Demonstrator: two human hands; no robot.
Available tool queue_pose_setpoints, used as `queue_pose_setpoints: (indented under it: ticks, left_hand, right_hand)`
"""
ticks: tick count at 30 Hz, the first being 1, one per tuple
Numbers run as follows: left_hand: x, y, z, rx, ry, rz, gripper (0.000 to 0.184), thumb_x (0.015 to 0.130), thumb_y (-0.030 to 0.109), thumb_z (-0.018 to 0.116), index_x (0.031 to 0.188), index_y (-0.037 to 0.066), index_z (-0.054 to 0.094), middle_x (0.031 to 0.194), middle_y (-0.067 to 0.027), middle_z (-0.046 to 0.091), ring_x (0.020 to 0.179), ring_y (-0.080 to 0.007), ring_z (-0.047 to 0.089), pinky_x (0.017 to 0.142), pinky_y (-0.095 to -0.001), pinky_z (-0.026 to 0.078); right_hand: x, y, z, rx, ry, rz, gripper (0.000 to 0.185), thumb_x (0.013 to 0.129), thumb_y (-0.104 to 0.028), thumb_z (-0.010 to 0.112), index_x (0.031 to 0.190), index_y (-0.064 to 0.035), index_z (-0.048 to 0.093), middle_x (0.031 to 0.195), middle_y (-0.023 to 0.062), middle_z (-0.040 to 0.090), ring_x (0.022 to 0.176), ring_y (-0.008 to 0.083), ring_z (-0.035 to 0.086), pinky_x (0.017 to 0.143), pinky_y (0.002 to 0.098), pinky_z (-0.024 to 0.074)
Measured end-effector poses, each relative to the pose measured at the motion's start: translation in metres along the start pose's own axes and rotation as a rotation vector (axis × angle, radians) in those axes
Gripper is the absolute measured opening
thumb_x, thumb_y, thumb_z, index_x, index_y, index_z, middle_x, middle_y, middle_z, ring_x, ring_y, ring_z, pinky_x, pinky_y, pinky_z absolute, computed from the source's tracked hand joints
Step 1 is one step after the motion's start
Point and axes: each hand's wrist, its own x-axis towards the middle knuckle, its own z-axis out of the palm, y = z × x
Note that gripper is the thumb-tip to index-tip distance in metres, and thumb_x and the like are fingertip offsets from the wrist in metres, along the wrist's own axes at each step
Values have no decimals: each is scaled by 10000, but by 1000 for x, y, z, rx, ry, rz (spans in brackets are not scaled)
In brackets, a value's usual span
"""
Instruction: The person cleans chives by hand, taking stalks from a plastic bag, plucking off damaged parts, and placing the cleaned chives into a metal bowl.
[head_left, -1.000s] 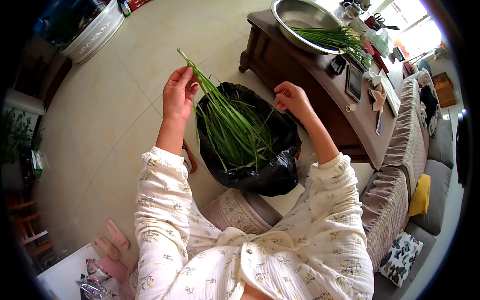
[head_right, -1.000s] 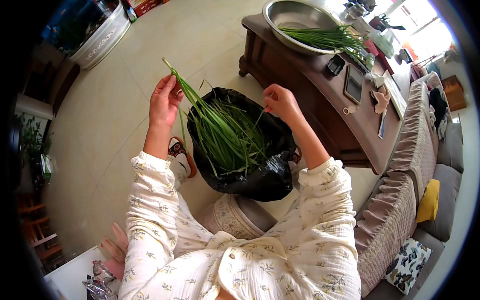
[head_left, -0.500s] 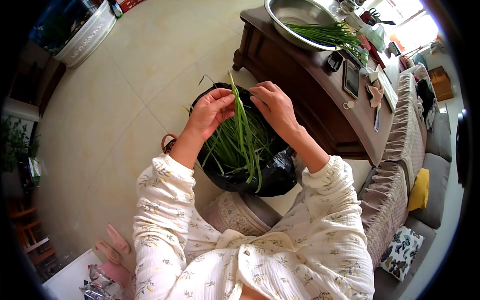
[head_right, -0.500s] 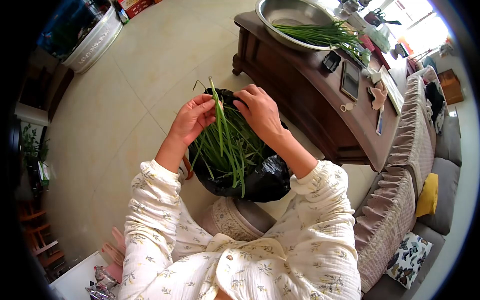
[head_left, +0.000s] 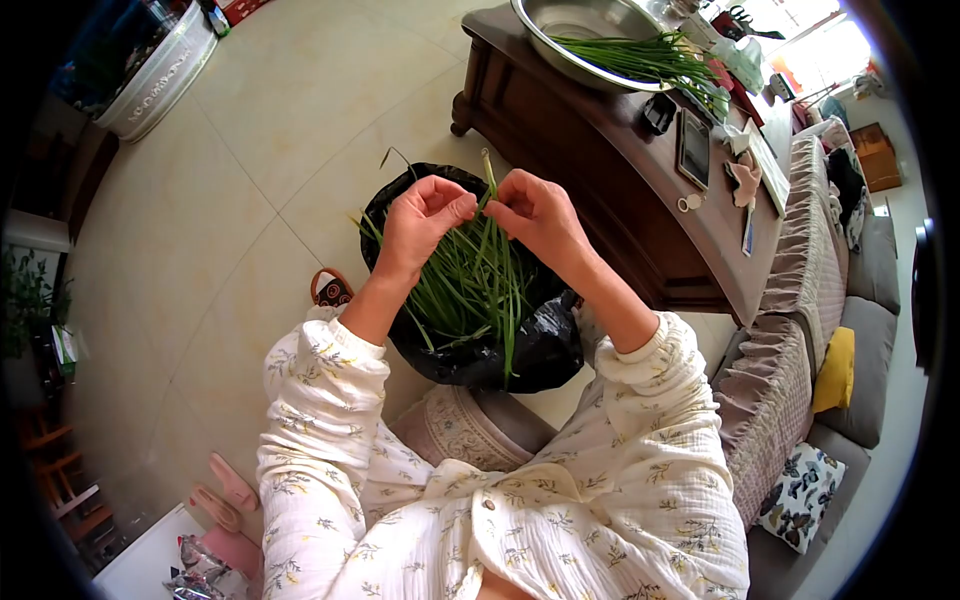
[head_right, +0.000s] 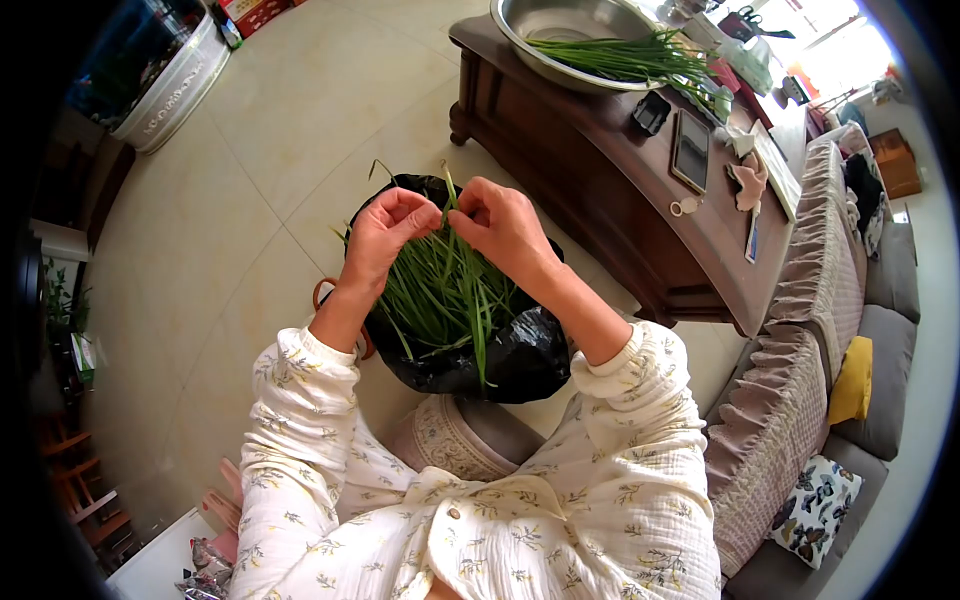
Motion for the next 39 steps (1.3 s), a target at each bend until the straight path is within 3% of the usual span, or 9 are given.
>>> queue_pose_setpoints:
  ticks: [6, 15, 21, 24, 27, 30, 33, 36, 39]
  left_hand:
    - [4, -11, 0, 235, -19, 90, 133, 830, 117, 692, 842, 14, 610, 745, -4, 628, 667, -56, 565, 647, -198, 469]
    - [1, -7, 0, 202, -5, 11, 130, 837, 104, 672, 855, -23, 647, 752, -45, 662, 675, -85, 609, 648, -211, 484]
    - [-1, -11, -3, 529, 55, 194, 141, 852, 113, 637, 811, -21, 644, 691, -16, 643, 631, -57, 577, 611, -206, 462]
    - [-5, -5, -1, 626, 90, 248, 147, 843, 120, 639, 799, -21, 635, 661, -5, 629, 601, -47, 556, 579, -204, 441]
    - [-6, -8, -2, 663, 116, 288, 145, 831, 120, 643, 796, -21, 633, 636, -18, 618, 575, -52, 551, 556, -212, 433]
    - [-5, -8, -3, 747, 157, 330, 134, 827, 112, 637, 790, -17, 631, 624, -30, 614, 550, -63, 549, 536, -221, 429]
    - [-3, -1, -8, 822, 204, 313, 134, 825, 109, 629, 777, -16, 626, 603, -40, 608, 532, -74, 546, 521, -232, 423]
    - [0, -2, -12, 803, 253, 346, 136, 791, 124, 627, 717, 11, 609, 579, -97, 589, 503, -202, 571, 500, -304, 430]
    - [1, -7, -20, 871, 252, 312, 146, 807, 121, 637, 757, -15, 623, 591, -67, 612, 516, -115, 561, 520, -259, 428]
  right_hand:
    - [-6, -2, 9, -440, 8, -251, 242, 747, -171, 687, 791, -38, 490, 638, 118, 581, 603, 328, 576, 542, 404, 443]
    - [-7, -5, 3, -405, 12, -249, 253, 727, -154, 704, 747, -43, 477, 633, 101, 552, 596, 310, 560, 541, 389, 431]
    - [-5, -2, 1, -398, 5, -239, 208, 723, -115, 688, 738, -31, 498, 652, 105, 581, 617, 298, 578, 551, 377, 441]
    - [-5, -4, -2, -330, -72, -134, 193, 724, -124, 687, 746, -19, 526, 657, 111, 601, 615, 286, 588, 551, 367, 449]
    - [-6, -8, -7, -262, -124, -60, 158, 750, -106, 672, 770, 0, 557, 627, 65, 569, 543, 141, 514, 513, 279, 422]
    - [-7, -12, -8, -220, -132, -22, 171, 720, -127, 678, 744, 2, 567, 637, 118, 604, 580, 251, 592, 547, 343, 460]
    - [-9, -17, -12, -201, -154, 0, 167, 725, -117, 673, 746, 11, 567, 630, 104, 599, 564, 206, 576, 543, 318, 456]
    - [-10, -18, -16, -133, -182, 1, 142, 752, -76, 655, 754, 12, 543, 599, 19, 522, 547, 67, 459, 501, 233, 385]
    - [-11, -21, -19, -77, -211, 59, 142, 778, -74, 651, 751, 11, 542, 605, -10, 524, 553, 44, 448, 500, 208, 377]
